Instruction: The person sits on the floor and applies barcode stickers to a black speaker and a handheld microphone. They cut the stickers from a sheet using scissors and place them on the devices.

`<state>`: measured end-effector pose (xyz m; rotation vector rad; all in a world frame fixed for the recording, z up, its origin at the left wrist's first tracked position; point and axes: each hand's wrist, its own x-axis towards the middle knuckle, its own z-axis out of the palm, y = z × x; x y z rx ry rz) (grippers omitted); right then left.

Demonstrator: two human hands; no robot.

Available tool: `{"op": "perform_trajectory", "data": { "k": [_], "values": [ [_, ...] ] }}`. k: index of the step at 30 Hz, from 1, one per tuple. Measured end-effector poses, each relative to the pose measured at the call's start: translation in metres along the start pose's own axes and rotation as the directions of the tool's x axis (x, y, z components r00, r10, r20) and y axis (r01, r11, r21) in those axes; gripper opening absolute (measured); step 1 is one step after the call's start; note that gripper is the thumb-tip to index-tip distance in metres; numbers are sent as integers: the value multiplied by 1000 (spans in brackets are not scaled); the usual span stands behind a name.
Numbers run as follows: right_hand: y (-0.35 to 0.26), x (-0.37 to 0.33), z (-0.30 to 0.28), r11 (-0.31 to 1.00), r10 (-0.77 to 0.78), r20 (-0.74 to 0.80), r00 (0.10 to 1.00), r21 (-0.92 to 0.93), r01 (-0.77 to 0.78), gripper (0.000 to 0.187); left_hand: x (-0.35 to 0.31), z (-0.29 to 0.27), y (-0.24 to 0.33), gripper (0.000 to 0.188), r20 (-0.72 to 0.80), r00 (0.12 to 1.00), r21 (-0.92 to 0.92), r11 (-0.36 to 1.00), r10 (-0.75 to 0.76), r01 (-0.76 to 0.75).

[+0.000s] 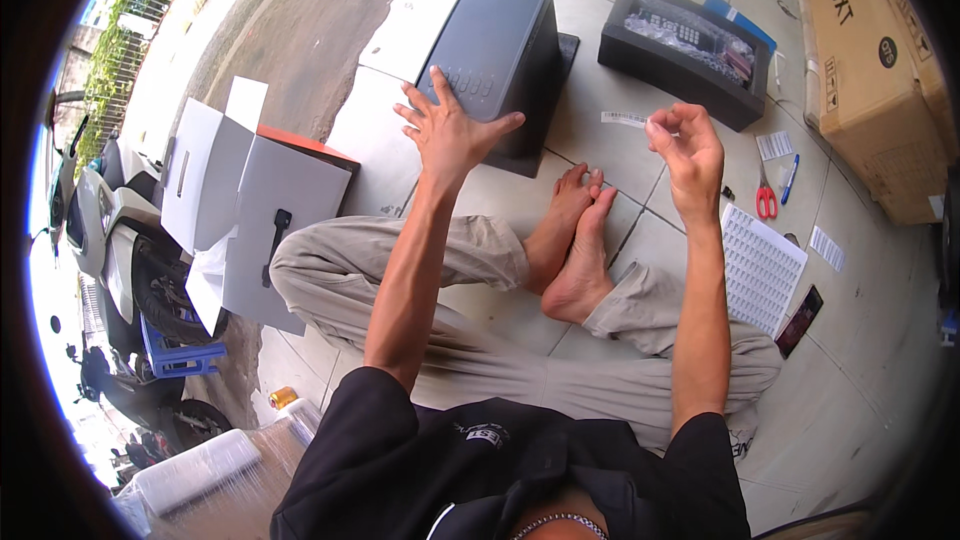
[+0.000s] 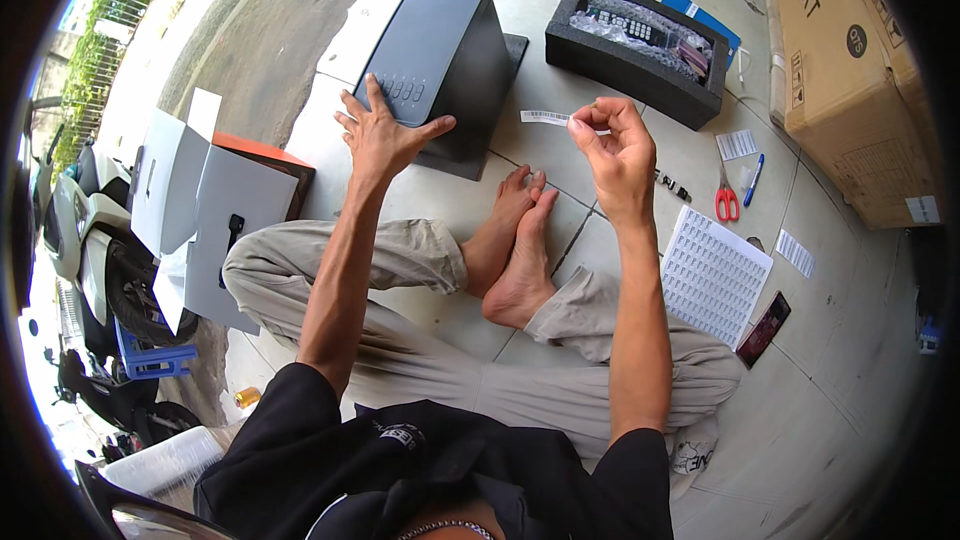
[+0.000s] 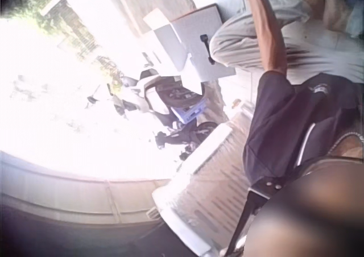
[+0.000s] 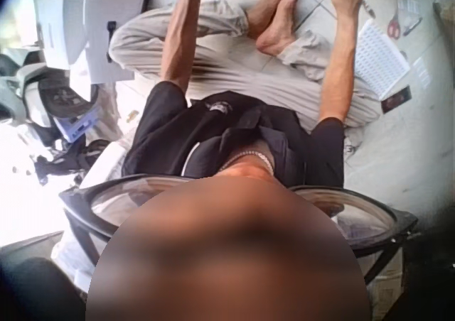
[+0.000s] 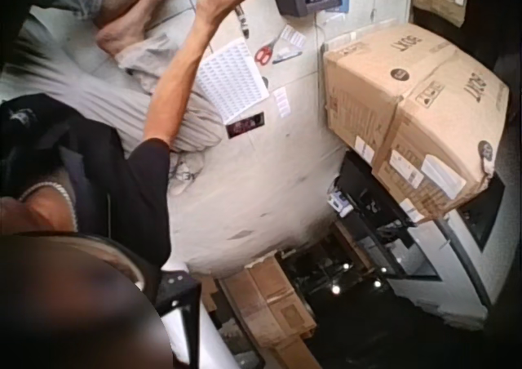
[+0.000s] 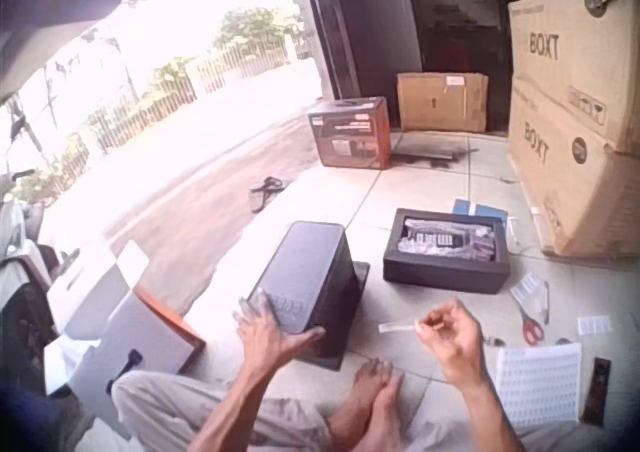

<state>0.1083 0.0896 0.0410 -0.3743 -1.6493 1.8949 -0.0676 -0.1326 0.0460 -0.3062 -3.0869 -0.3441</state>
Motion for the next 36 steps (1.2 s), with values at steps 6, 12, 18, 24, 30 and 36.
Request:
{"op": "perform_trajectory", "data": {
  "k": [6,12,18,24,30,36],
  "values": [
    [22,-1,28,992,112,56,992,57,-115,27,9,23,-36,122,-182,971,-250,948,156,-199],
    [39,20,73,978,148,158,976,125,-168,27,52,-1,-98,119,-121,950,-269,912,288,-311],
    [62,92,154,979,61,346,936,164,-124,24,96,-23,-134,104,-88,962,-414,869,258,-271],
    [77,146,214,993,12,520,854,91,-69,26,90,-19,-140,77,-116,981,-680,708,156,-193],
    [82,152,244,997,-57,543,838,-16,78,25,96,-15,-147,69,-137,968,-632,733,212,-250],
    [83,148,261,985,-76,500,862,-94,142,23,107,-12,-155,77,-128,974,-667,711,187,-224]
  ]
}}
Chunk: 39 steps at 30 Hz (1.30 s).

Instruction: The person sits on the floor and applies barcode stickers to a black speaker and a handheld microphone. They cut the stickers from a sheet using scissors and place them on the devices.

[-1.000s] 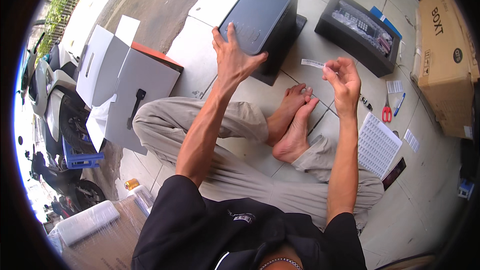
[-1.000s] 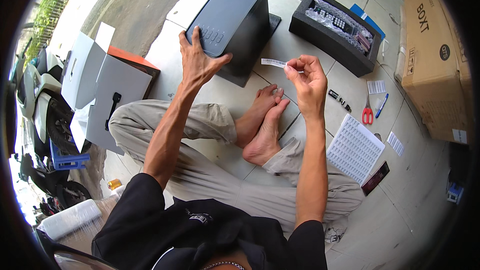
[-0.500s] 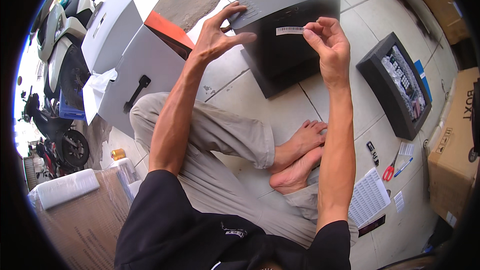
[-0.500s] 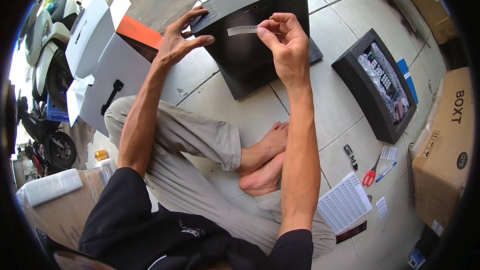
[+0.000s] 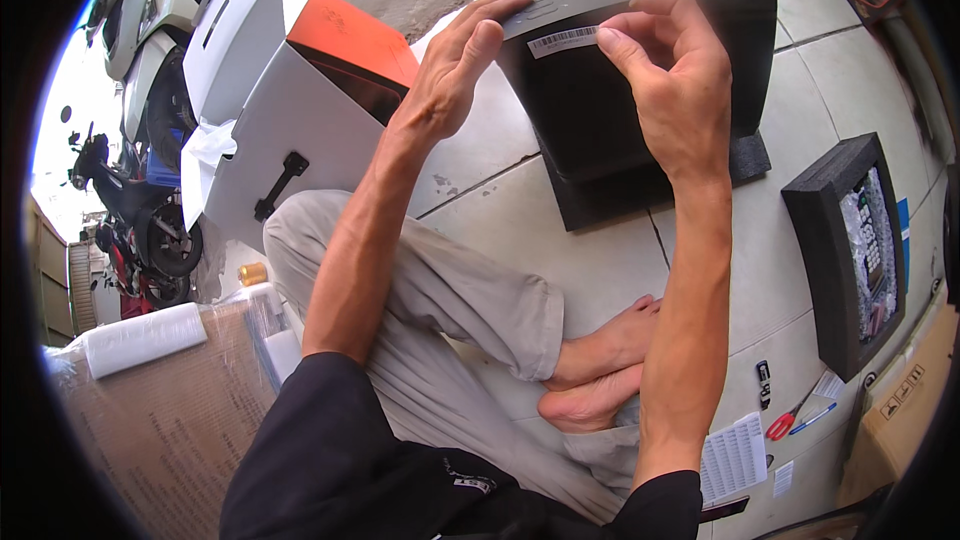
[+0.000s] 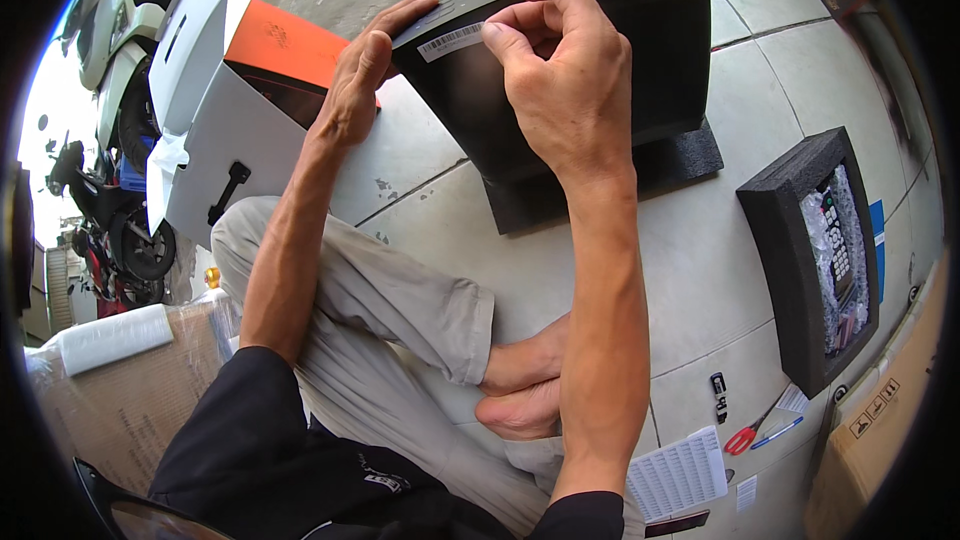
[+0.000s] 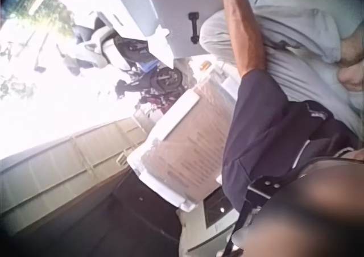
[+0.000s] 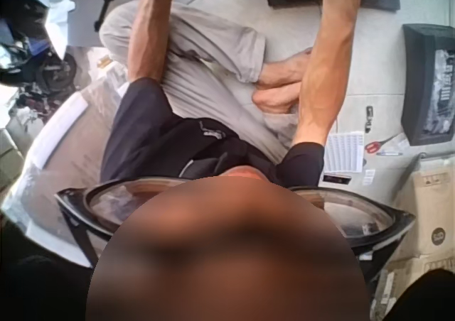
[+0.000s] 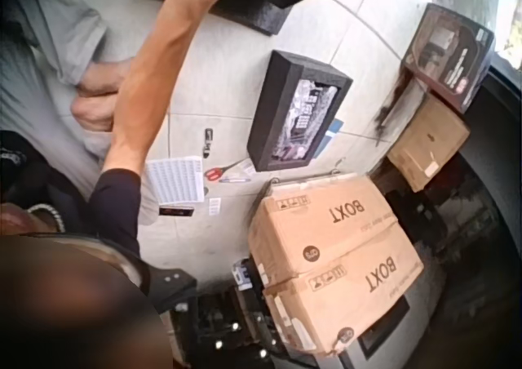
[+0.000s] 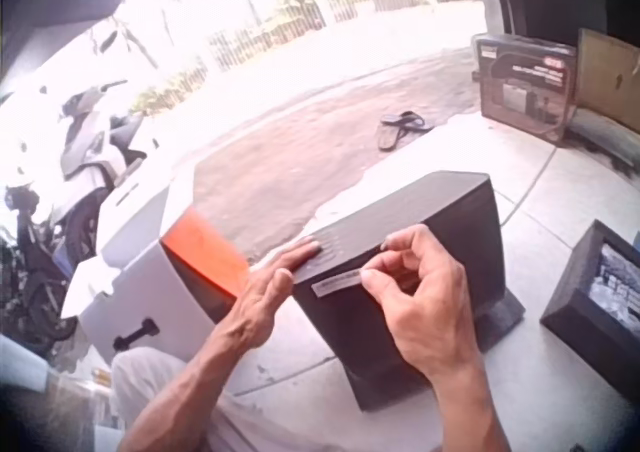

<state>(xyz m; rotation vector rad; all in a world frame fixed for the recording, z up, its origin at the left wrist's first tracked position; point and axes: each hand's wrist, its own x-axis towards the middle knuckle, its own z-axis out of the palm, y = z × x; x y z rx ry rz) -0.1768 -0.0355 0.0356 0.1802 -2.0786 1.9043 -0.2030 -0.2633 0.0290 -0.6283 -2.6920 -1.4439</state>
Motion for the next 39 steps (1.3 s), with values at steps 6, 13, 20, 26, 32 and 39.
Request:
{"op": "perform_trajectory", "data": {
  "k": [6,13,20,26,32,39],
  "values": [
    [-1,4,5,999,-13,-6,1000,-51,13,22,1,0,-3,78,-31,999,11,1000,13,-13],
    [-1,5,8,1000,6,-20,1000,-5,-6,22,2,-1,3,69,-16,1000,21,1000,16,-16],
    [1,5,9,1000,-10,-30,999,-29,9,21,3,2,7,65,-46,999,23,1000,-10,11],
    [1,5,10,996,-46,-50,998,-76,42,21,2,5,7,62,-63,997,-16,999,-38,37],
    [-1,3,17,992,-75,-97,992,-104,65,25,2,6,8,61,-61,997,-33,998,-53,51],
    [0,3,20,992,-65,-134,989,-114,49,26,2,6,7,61,-65,996,-40,998,-53,51]
  ]
}}
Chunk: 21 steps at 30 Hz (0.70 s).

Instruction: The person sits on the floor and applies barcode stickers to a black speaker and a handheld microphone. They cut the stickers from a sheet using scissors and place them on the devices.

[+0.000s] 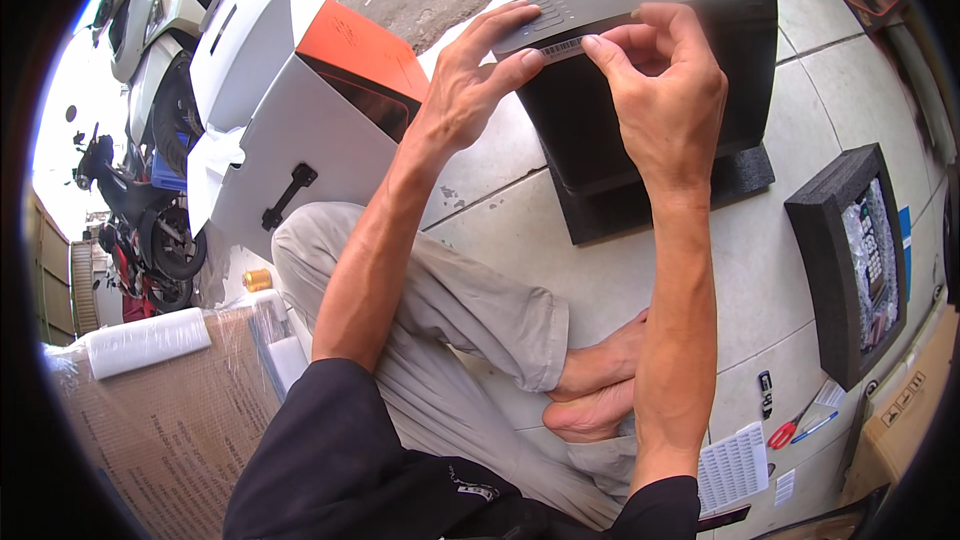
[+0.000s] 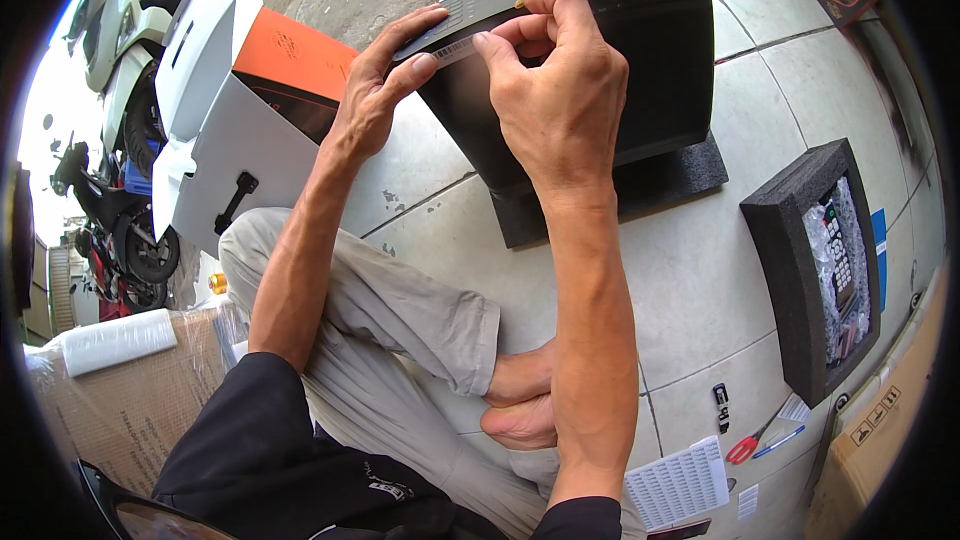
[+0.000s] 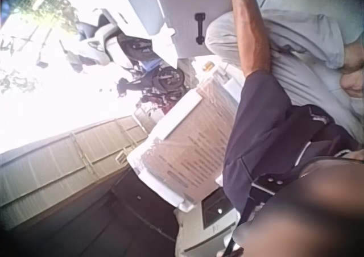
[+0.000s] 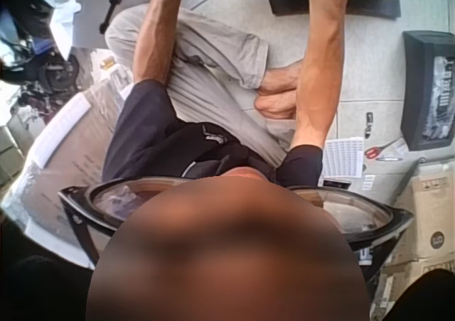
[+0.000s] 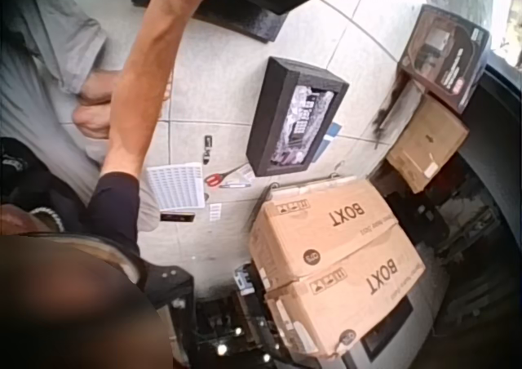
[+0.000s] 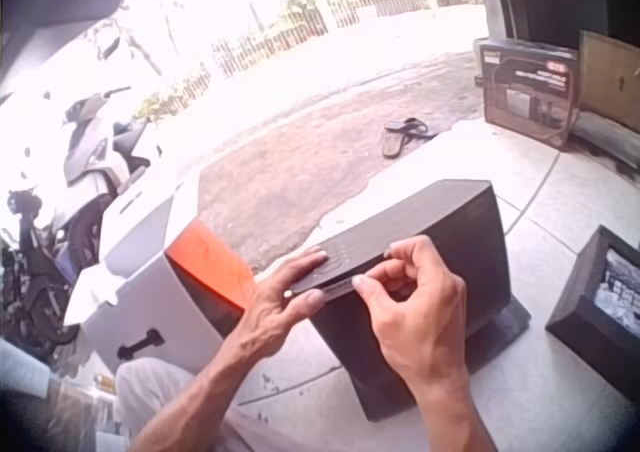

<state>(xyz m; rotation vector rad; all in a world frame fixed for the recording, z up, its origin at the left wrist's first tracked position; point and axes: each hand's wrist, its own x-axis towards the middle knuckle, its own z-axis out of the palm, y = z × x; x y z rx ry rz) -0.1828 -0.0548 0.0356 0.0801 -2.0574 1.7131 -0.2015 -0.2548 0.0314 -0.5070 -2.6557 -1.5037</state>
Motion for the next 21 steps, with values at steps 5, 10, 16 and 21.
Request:
{"op": "perform_trajectory", "data": {
  "k": [5,10,16,21],
  "values": [
    [-1,0,1,1000,-15,-14,1000,-21,15,26,0,1,0,62,3,1000,-9,1000,-9,9],
    [0,-1,1,999,-26,-25,999,-35,25,27,0,1,0,62,2,1000,-10,1000,-4,4],
    [2,-1,2,997,-19,-71,997,-71,14,30,0,1,0,62,2,1000,-13,1000,1,-1],
    [1,0,-6,980,186,-221,957,-32,-198,49,-1,0,1,61,10,1000,25,1000,17,-17]
  ]
}}
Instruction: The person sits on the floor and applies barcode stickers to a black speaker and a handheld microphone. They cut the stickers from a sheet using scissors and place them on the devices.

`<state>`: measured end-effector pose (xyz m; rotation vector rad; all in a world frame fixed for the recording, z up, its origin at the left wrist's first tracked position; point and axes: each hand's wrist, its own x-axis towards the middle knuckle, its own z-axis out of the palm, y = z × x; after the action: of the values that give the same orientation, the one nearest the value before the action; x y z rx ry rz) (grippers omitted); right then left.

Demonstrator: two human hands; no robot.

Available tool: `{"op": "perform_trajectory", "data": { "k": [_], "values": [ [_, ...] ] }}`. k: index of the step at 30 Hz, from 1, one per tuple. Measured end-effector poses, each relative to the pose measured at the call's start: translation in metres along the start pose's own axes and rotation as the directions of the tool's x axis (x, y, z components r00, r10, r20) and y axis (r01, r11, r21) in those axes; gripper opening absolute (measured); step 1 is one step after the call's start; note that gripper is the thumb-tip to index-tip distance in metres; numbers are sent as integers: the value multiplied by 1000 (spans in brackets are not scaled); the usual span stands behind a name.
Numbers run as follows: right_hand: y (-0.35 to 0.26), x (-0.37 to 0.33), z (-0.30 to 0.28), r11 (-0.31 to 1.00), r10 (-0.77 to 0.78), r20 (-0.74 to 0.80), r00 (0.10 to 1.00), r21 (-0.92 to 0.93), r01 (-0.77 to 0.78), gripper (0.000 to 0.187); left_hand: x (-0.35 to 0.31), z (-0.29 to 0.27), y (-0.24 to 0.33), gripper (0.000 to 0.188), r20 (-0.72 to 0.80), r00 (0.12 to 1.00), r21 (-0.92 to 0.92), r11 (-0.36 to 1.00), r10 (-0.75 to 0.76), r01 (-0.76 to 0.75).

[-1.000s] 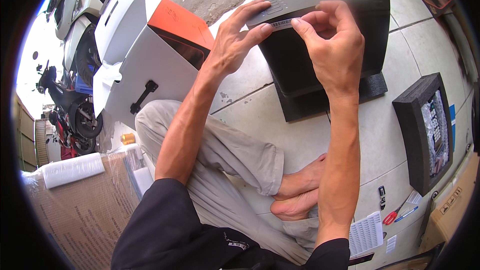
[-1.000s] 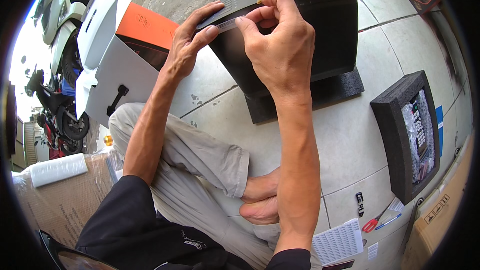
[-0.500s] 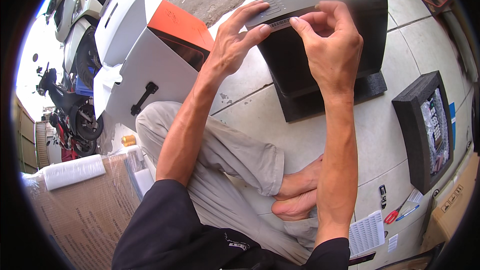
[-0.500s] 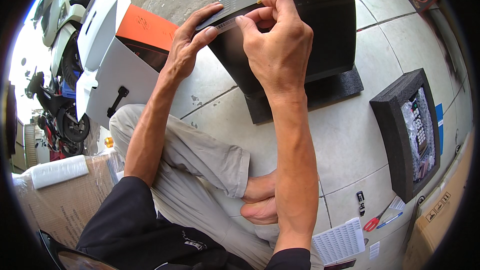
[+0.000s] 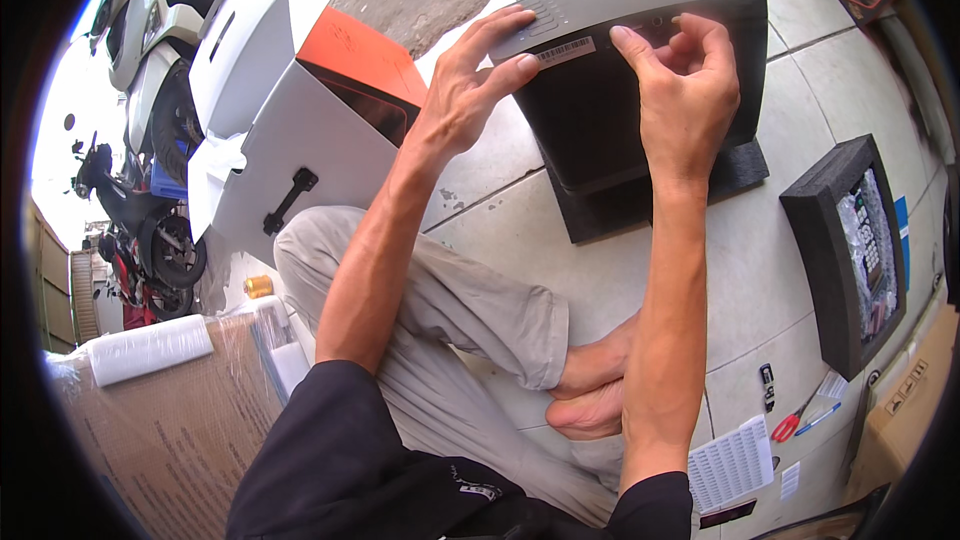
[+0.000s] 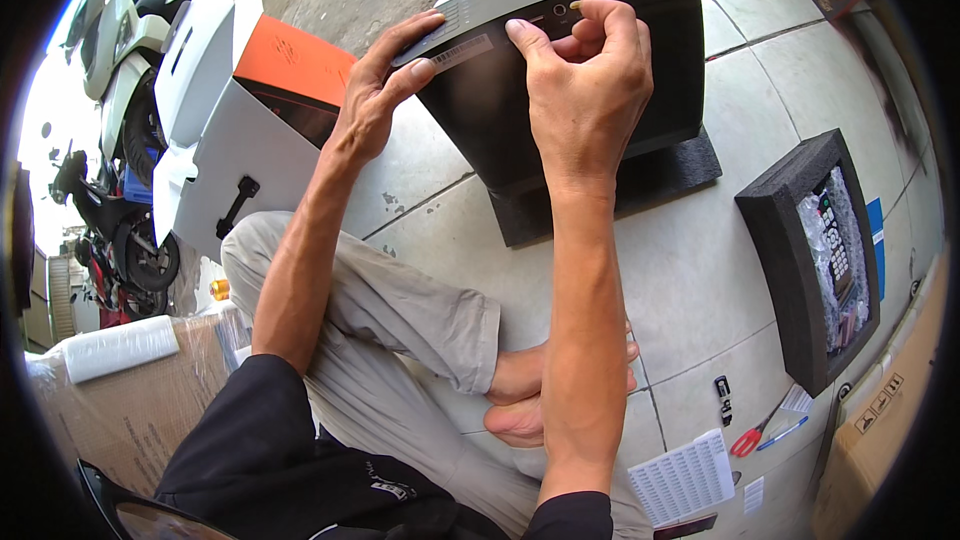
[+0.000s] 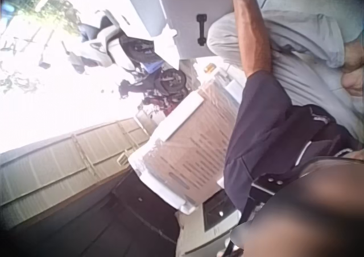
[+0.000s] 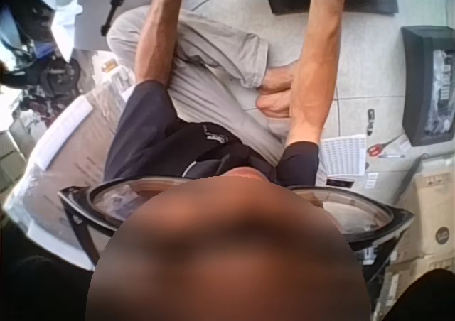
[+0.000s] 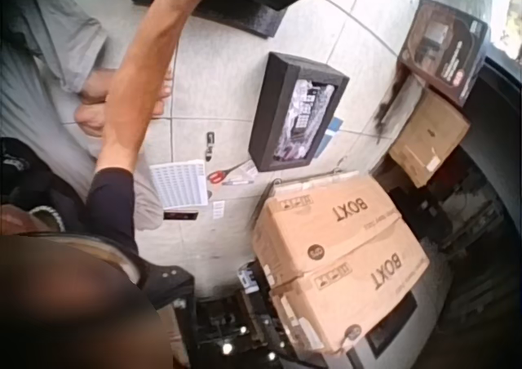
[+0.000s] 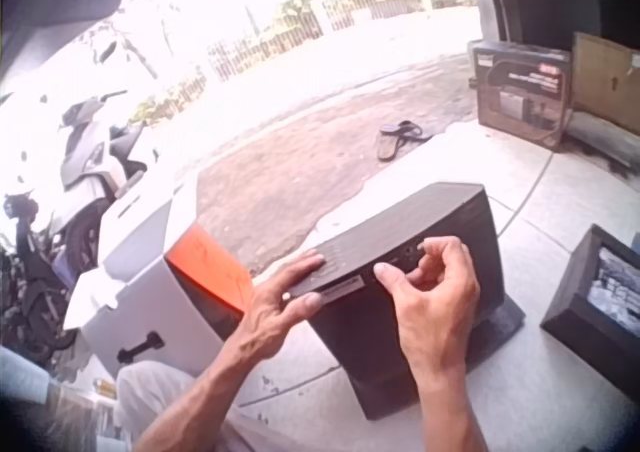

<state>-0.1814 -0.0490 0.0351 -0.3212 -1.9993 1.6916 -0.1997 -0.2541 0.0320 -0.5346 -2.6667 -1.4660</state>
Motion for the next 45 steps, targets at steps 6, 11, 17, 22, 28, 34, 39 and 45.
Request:
{"op": "perform_trajectory", "data": {
  "k": [6,11,17,22,28,34,39,45],
  "values": [
    [8,-11,10,927,-295,74,953,-218,304,97,-2,-2,-1,63,-13,1000,-18,1000,13,-13],
    [13,-14,9,944,-176,16,984,-281,173,103,-2,-4,-4,66,23,1000,-3,1000,0,0],
    [26,3,-30,983,142,-137,980,-98,-156,92,-6,1,2,60,4,1000,3,1000,18,-18],
    [64,-4,-117,964,210,-405,890,-66,-257,71,-23,8,19,64,45,998,-43,998,-35,37],
    [72,19,-128,994,112,-99,989,31,-109,79,-66,30,43,87,91,990,272,954,106,-127],
    [65,0,-134,961,264,2,965,87,-263,100,-87,57,34,93,36,929,-418,839,-367,348],
    [36,-115,-128,989,132,-156,979,87,-119,91,6,22,-7,92,188,954,-377,880,-234,290],
    [26,-211,-122,991,119,-139,983,-38,-126,73,75,27,18,91,239,959,-25,986,-154,164]
  ]
}}
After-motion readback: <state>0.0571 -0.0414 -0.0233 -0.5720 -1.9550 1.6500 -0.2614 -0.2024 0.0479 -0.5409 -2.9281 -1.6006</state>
